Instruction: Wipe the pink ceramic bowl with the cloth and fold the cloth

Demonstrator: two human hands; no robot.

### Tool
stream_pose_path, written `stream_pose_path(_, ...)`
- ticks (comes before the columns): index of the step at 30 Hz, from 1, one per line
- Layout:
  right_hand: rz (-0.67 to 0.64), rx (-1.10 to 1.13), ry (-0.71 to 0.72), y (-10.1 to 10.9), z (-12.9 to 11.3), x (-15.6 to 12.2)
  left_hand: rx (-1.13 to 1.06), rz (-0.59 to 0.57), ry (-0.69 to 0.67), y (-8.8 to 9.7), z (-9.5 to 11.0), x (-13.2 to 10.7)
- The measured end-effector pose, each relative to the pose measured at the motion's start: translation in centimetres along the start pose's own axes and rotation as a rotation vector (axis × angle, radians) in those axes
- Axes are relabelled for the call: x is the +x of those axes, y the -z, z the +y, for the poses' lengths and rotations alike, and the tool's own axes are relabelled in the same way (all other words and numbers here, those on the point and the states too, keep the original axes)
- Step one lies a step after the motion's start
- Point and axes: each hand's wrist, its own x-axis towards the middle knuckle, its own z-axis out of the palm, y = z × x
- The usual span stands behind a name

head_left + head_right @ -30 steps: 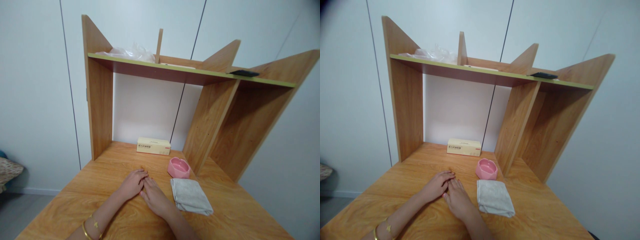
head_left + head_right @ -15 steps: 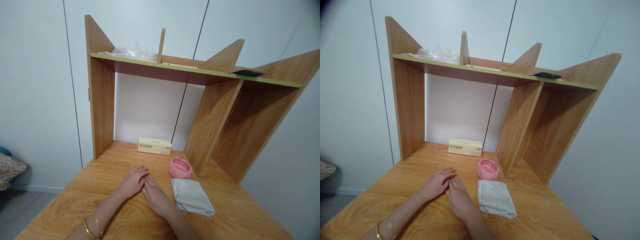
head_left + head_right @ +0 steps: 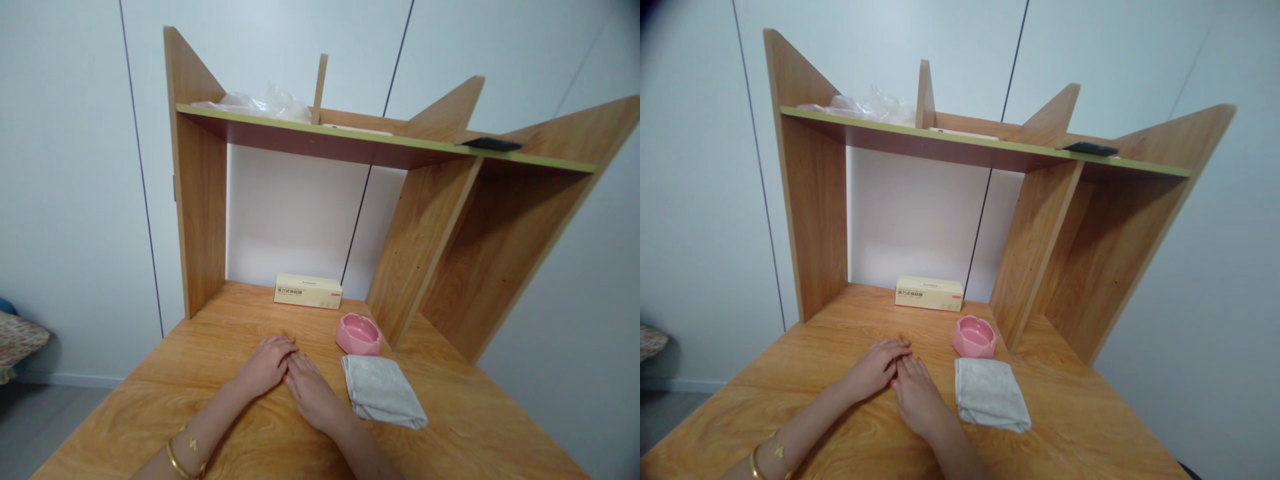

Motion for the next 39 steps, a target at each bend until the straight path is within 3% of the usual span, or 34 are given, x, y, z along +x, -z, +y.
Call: stream_pose_path(39,-0.029,-0.021,-0.07,0.03,-0.34,-0.1,-0.024,-0.018,0.007,0.1,0.28,-0.04)
